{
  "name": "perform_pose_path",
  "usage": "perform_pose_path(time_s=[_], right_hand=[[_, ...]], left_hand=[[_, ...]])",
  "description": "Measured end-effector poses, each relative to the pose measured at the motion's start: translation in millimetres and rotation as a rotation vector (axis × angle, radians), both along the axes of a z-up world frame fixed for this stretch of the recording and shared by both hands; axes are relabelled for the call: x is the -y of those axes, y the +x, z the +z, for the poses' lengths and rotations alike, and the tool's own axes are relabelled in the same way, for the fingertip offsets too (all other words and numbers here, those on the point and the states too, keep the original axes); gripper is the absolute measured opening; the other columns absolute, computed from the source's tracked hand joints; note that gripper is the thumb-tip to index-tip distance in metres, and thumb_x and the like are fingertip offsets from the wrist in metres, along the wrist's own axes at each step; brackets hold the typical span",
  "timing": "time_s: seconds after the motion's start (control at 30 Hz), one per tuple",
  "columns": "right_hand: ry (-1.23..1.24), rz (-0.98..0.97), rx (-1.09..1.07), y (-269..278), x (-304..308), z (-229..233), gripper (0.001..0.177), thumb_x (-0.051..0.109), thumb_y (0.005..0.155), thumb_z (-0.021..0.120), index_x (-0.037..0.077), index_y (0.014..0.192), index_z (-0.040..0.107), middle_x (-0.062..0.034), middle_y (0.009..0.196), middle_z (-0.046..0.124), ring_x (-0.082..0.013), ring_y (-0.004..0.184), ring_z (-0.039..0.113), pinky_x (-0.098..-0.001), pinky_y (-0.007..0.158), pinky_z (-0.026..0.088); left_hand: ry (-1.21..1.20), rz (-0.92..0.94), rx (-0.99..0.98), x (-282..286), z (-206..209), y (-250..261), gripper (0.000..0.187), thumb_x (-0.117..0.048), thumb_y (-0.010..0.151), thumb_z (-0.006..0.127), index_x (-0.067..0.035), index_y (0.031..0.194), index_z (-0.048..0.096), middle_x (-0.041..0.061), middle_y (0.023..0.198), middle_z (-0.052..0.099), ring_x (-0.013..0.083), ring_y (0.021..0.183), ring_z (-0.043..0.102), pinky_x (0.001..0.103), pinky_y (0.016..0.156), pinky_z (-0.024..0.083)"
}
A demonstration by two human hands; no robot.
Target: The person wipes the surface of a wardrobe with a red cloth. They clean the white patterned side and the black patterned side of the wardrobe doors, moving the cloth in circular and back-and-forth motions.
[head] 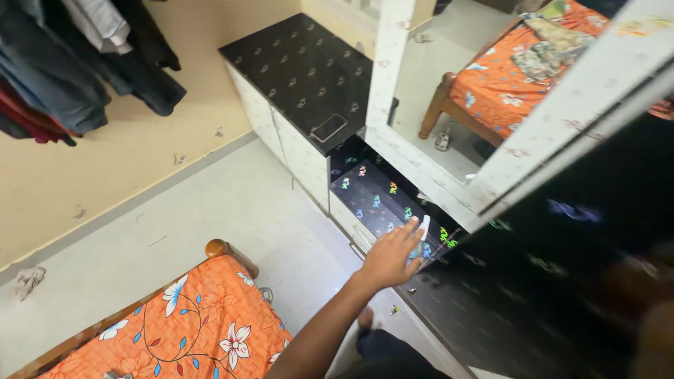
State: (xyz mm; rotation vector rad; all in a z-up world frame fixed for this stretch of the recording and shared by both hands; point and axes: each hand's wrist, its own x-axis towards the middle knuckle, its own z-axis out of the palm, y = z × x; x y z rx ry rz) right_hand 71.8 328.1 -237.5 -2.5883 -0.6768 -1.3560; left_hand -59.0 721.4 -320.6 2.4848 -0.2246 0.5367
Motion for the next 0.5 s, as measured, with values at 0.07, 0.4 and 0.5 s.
perform_pose_path(time_s=[0.07,0.4,0.5], right_hand=[[0.006,0.066,-0.034,-4.0,-29.9,-29.2,0.029,0.008,0.099,0.058,-0.009,0.123,0.060,-0.0276,0.130,0.060,-0.0429,0.131,0.052,-0.0586,0.116,0.031],[0.359,0.489,-0.453,15.4,-303.7,-101.8,0.037,0.003,0.094,0.063,-0.015,0.127,0.061,-0.0312,0.142,0.057,-0.0430,0.138,0.053,-0.0548,0.122,0.035],[0.330,0.617,-0.532,48.3,-371.7,-83.0,0.033,0.000,0.091,0.061,-0.011,0.121,0.062,-0.0285,0.135,0.062,-0.0422,0.134,0.057,-0.0531,0.119,0.039]], left_hand=[[-0.037,0.040,-0.005,-36.4,-13.2,13.9,0.069,-0.032,0.092,0.069,-0.005,0.151,0.047,0.024,0.162,0.041,0.0443,0.132,0.055,0.050,0.110,0.044],[-0.019,0.314,-0.373,-234.5,-62.0,151.7,0.075,-0.039,0.088,0.068,-0.008,0.152,0.042,0.018,0.161,0.036,0.0405,0.135,0.049,0.045,0.111,0.042],[0.061,0.408,-0.437,-305.0,-72.2,195.5,0.074,-0.039,0.089,0.068,-0.007,0.151,0.043,0.018,0.161,0.039,0.0396,0.133,0.052,0.046,0.109,0.045]])
